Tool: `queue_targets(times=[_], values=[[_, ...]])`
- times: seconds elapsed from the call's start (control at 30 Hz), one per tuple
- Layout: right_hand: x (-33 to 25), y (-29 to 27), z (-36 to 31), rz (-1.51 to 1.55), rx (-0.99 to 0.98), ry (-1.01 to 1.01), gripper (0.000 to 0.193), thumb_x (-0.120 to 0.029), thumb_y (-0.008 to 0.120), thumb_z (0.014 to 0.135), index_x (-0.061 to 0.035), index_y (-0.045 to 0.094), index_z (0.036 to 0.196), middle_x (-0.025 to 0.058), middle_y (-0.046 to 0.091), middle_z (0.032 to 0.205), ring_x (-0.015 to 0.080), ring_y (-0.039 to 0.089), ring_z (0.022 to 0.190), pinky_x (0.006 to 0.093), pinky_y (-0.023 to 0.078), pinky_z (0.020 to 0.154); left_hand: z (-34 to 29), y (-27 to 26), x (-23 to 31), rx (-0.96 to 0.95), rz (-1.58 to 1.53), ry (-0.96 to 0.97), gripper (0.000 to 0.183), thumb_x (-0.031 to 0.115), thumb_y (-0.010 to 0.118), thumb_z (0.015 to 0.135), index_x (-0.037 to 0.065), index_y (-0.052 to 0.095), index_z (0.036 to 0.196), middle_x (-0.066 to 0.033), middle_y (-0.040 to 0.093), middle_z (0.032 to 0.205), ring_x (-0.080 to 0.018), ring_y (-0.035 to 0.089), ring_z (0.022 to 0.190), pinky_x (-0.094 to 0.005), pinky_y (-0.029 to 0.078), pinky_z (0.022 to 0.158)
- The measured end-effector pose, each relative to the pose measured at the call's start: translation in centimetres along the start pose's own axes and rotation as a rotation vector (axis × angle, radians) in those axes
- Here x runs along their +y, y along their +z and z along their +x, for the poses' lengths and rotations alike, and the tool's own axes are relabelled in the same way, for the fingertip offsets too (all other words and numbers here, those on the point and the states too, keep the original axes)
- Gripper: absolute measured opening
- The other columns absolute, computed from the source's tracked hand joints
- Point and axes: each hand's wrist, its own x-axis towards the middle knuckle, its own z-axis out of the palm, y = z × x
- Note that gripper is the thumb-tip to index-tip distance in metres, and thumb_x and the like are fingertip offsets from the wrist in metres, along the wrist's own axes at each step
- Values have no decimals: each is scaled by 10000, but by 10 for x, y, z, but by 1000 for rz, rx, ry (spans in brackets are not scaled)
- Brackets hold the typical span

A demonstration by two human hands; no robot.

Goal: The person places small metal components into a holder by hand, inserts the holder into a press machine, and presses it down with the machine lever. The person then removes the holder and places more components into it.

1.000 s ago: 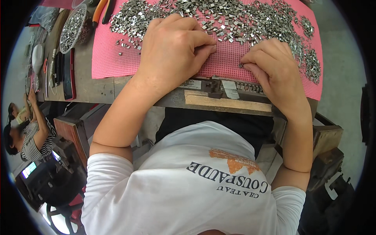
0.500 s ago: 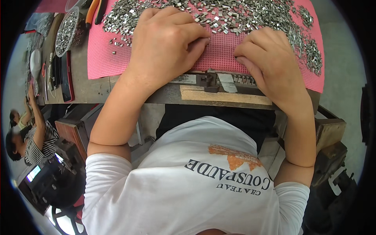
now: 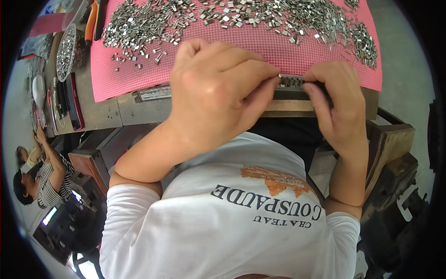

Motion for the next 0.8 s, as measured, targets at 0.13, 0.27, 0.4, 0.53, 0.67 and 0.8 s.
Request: queue_targets(times=[0.13,0.27,0.4,0.53,0.67,0.8], values=[[-3,9,-4,-47,22,-26,203,-31,745,808,-65,653,985,56,643,939,283,602,878,406,423,786,-3,16,8,-16,56,28,189,63,848,730,119,782,899,6,756,881,-159,672,783,-324,394,718],[-1,16,-3,-60,74,-64,243,-35,763,771,-69,648,981,52,633,941,278,605,888,414,431,784,-4,25,11,19,70,45,205,63,847,715,125,779,898,10,746,875,-163,667,774,-330,384,708],[-2,15,-1,-65,51,-61,214,4,731,812,-41,647,1003,96,646,961,309,603,877,414,441,793,-5,27,8,9,92,22,215,65,849,706,121,784,903,6,740,883,-179,663,802,-328,408,727],[-6,15,1,-45,64,-65,213,-4,735,813,-39,646,1003,105,645,959,318,603,879,419,448,794,-6,22,7,-22,29,-63,237,77,854,713,104,802,943,-17,742,891,-205,661,836,-334,450,768],[-5,8,1,3,37,-36,239,-23,741,802,-43,647,1021,104,639,965,321,608,897,427,448,798,-1,10,8,-42,-6,-116,281,74,858,729,90,811,1005,-54,749,906,-224,677,843,-335,501,784],[1,0,12,-41,3,-46,262,1,711,846,-17,670,1104,135,678,1070,355,627,987,414,474,866,15,-4,-28,77,115,-26,283,10,792,810,95,807,1079,-95,766,968,-241,723,869,-323,575,776]])
